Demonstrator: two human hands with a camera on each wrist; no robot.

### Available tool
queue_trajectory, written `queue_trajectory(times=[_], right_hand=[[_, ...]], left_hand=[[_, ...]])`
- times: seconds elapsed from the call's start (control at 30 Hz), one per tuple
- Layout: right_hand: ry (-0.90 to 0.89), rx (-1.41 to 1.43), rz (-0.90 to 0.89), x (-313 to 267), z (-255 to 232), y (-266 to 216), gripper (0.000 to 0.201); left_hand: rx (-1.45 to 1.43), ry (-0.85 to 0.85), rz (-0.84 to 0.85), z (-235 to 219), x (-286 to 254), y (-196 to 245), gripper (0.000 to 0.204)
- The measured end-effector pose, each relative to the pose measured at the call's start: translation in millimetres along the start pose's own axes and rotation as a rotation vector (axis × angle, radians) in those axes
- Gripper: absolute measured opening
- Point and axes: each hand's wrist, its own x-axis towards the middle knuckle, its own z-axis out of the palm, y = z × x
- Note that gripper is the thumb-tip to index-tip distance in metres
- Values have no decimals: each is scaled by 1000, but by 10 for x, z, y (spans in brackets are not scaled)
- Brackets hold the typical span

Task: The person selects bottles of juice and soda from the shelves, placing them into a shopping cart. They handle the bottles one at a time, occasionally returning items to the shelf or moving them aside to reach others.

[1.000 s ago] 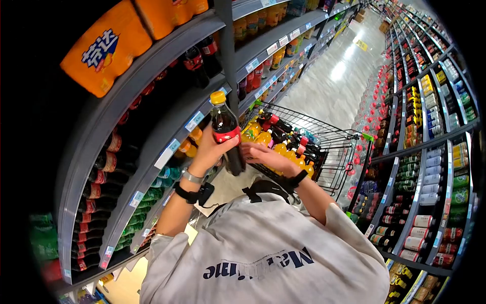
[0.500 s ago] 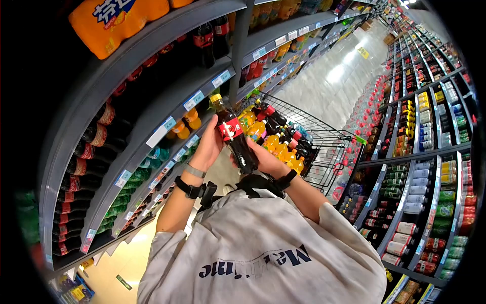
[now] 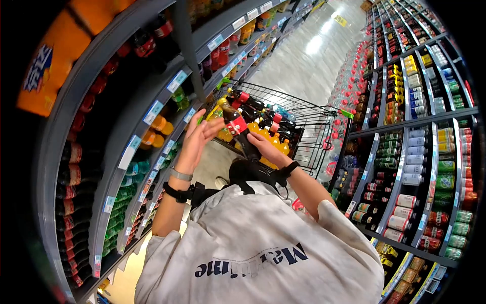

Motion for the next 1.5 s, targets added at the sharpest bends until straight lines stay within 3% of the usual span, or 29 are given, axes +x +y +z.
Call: queue_trajectory(times=[0.03, 0.07, 0.2, 0.27, 0.33, 0.4, 0.53, 0.63, 0.7, 0.73, 0.8, 0.83, 0.87, 0.97, 1.0, 1.03, 1.07, 1.1, 1.13, 1.17, 1.2, 1.23, 1.27, 1.33, 1.4, 1.43, 1.47, 1.5], right_hand=[[-25, 33, 22, 83, -151, 23, 64], [70, -87, 13, 97, -315, 57, 64], [348, -476, -90, 593, -1290, 1010, 57], [428, -662, 240, 586, -1617, 985, 54], [512, -783, 251, 606, -1944, 1073, 58], [610, -1041, 301, 823, -2371, 1450, 58], [496, -1169, 247, 927, -2828, 1482, 56], [435, -1197, 251, 1162, -2890, 1499, 58], [577, -1379, 255, 1371, -2856, 1543, 53], [558, -1372, 261, 1495, -2828, 1634, 53], [756, -1269, 271, 1737, -2742, 1773, 57], [649, -1090, 419, 1785, -2633, 1666, 67], [651, -931, 353, 1915, -2620, 1868, 86], [647, -786, 329, 1858, -2427, 1851, 94], [556, -655, 352, 1830, -2450, 1905, 95], [583, -704, 264, 1821, -2433, 2151, 88], [521, -787, 155, 1957, -2531, 2690, 69], [165, -823, 252, 1913, -2583, 2622, 47], [129, -579, 341, 1965, -2563, 3011, 35], [110, -611, 186, 1783, -2492, 2807, 31], [171, -797, -169, 1792, -2530, 3149, 32], [78, -670, 196, 1585, -2363, 2604, 36], [192, -677, 27, 1580, -2343, 2880, 40], [75, -560, 126, 1581, -2370, 3026, 42], [79, -438, 329, 1248, -2112, 2320, 42], [92, -402, 313, 1225, -2066, 2310, 42], [66, -570, 212, 1321, -2114, 2564, 44], [78, -488, 235, 1242, -2051, 2376, 44]], left_hand=[[-66, -50, -26, 73, -7, 57, 49], [-54, -54, -33, 115, -10, 67, 49], [136, 46, -89, 156, 28, 243, 49], [199, 89, -66, 172, -37, 311, 52], [238, 138, -94, 85, -94, 302, 51], [232, 219, -122, -46, -154, 256, 49], [294, 383, -221, -61, -281, 226, 48], [317, 399, -244, -37, -413, 232, 46], [305, 457, -254, 25, -469, 254, 45], [312, 468, -268, 26, -499, 249, 45], [327, 535, -220, -9, -536, 257, 45], [311, 543, -199, 6, -547, 270, 45], [314, 539, -198, 7, -546, 282, 45], [296, 554, -200, -1, -547, 291, 45], [298, 555, -191, 5, -529, 301, 45], [324, 530, -189, 21, -495, 317, 44], [354, 512, -180, 26, -463, 358, 44], [371, 471, -148, 13, -422, 406, 46], [400, 496, -116, -61, -395, 421, 47], [446, 511, -48, -108, -335, 494, 47], [490, 519, 17, -164, -251, 570, 48], [521, 573, 109, -211, -167, 666, 47], [550, 621, 198, -261, -75, 767, 46], [597, 595, 386, -588, 126, 976, 47], [579, 617, 554, -815, 407, 1187, 48], [542, 624, 624, -914, 566, 1266, 49], [529, 614, 642, -920, 718, 1365, 49], [549, 640, 696, -901, 865, 1465, 51]])
